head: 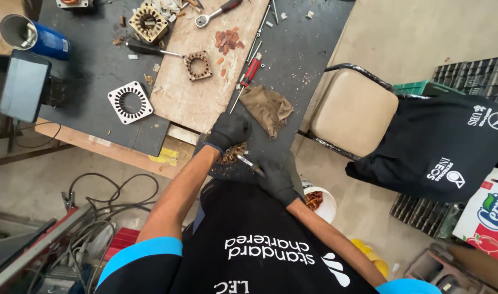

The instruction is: Repairing an electronic component, specifically a motor stator, using a screwdriver on a workbench.

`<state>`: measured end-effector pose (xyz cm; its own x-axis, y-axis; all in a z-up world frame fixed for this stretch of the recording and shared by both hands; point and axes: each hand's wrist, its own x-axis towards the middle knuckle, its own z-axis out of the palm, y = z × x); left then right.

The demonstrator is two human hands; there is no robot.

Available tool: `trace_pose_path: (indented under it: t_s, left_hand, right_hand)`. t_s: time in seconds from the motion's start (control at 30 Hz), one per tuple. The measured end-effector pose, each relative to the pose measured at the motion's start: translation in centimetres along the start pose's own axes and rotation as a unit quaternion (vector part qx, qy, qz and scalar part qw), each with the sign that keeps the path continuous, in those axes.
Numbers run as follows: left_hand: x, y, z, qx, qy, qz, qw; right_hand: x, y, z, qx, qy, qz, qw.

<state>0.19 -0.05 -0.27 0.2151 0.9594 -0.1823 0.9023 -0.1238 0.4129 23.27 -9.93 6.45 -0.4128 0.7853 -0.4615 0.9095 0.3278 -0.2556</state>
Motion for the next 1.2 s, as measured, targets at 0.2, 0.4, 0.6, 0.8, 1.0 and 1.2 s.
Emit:
trace_pose_path:
  t_s: [0.2, 0.4, 0.6, 0.8, 1.0, 1.2]
  left_hand:
    - [0.1, -0.3, 0.4, -0.003, 0.015, 0.005, 1.000]
    - [0.5, -0.1, -0.2, -0.022, -0.019, -0.014, 0.999]
    - [0.9, -0.4, -1.2, -0.035, -0.073, -0.045, 0.996]
    - [0.4, 0.3, -2.4, -0.029, -0.058, -0.020, 0.998]
    - [0.0, -0.2, -0.1, -0.005, -0.025, 0.005, 1.000]
    - [-0.5, -0.7, 2.9, -0.018, 0.066, 0.073, 0.995]
  right_hand:
    - [0.3, 0.6, 1.3, 0.029, -0.080, 0.041, 0.996]
    - [0.9, 1.2, 3.8, -0.049, 0.022, -0.034, 0.998]
    - [1.6, 3.1, 8.0, -0.094, 0.158, -0.104, 0.977]
    - [1.5, 4.0, 9.1, -0.067, 0.182, -0.119, 0.974]
    - [1.3, 3.7, 7.6, -0.051, 0.152, -0.115, 0.980]
    - [0.3, 2.0, 4.0, 0.020, 0.112, -0.090, 0.989]
